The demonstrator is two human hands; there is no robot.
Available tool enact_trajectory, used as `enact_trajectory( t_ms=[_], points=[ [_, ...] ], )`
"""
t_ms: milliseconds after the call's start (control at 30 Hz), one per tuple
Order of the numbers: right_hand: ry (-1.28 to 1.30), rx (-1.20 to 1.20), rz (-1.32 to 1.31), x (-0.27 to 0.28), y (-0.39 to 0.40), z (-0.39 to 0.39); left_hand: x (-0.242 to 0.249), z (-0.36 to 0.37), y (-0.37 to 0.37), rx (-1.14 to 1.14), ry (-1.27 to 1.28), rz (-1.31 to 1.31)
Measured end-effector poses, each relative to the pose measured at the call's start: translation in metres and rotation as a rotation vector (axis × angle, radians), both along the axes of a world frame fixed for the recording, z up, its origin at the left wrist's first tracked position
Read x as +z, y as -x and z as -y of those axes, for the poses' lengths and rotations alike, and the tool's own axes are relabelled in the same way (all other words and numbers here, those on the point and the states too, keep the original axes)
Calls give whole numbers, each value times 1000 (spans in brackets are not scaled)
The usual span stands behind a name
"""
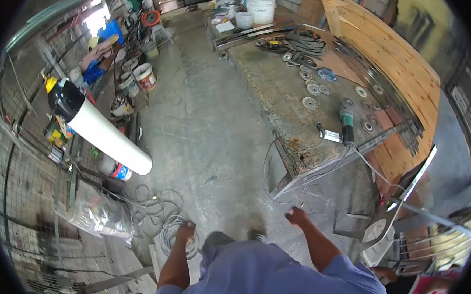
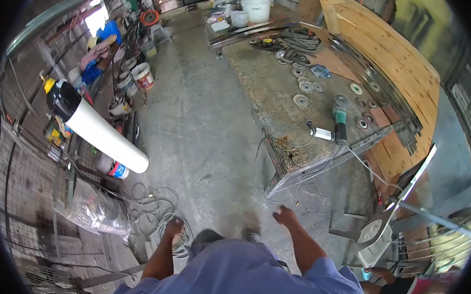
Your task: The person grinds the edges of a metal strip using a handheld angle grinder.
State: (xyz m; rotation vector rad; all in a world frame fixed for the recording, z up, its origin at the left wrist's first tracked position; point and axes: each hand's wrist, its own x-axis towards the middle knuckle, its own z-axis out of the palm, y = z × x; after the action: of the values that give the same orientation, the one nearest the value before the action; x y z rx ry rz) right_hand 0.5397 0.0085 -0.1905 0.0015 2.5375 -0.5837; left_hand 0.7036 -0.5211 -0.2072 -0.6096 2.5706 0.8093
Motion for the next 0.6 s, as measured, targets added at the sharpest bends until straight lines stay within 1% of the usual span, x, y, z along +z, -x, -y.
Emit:
enact_trajectory(
  t_ms=[33,67,133,167,200,233,267,300,367,400,467,500,533,600],
  points=[
    [64,33,-24,32,25,26,52,-12,30,270,-186,-42],
    [132,65,-52,67,51,50,53,-13,37,290,-235,-82],
    [212,91,-96,88,105,84,49,-7,62,322,-325,-177],
    [254,100,-118,96,132,99,44,-4,67,381,-376,-114],
    [263,88,-166,102,161,110,12,8,66,380,-320,-24],
    [271,73,-213,107,190,121,-49,29,59,376,-263,67],
    [279,55,-259,111,215,131,-118,49,40,461,-368,111],
    [263,9,-303,118,234,138,-93,44,34,375,-234,268],
    [226,-87,-403,138,275,148,-91,62,19,103,-213,457],
    [149,-81,-434,132,303,147,-89,71,11,-41,-208,530],
    [-17,-72,-467,103,341,127,-68,75,35,45,-231,644],
    [-74,-128,-448,98,347,124,-65,87,58,-122,-212,682],
    [-123,-185,-434,92,351,125,-63,107,80,-145,-221,694],
    [-241,-261,-354,99,376,135,-71,147,135,-33,-251,614]
  ],
)
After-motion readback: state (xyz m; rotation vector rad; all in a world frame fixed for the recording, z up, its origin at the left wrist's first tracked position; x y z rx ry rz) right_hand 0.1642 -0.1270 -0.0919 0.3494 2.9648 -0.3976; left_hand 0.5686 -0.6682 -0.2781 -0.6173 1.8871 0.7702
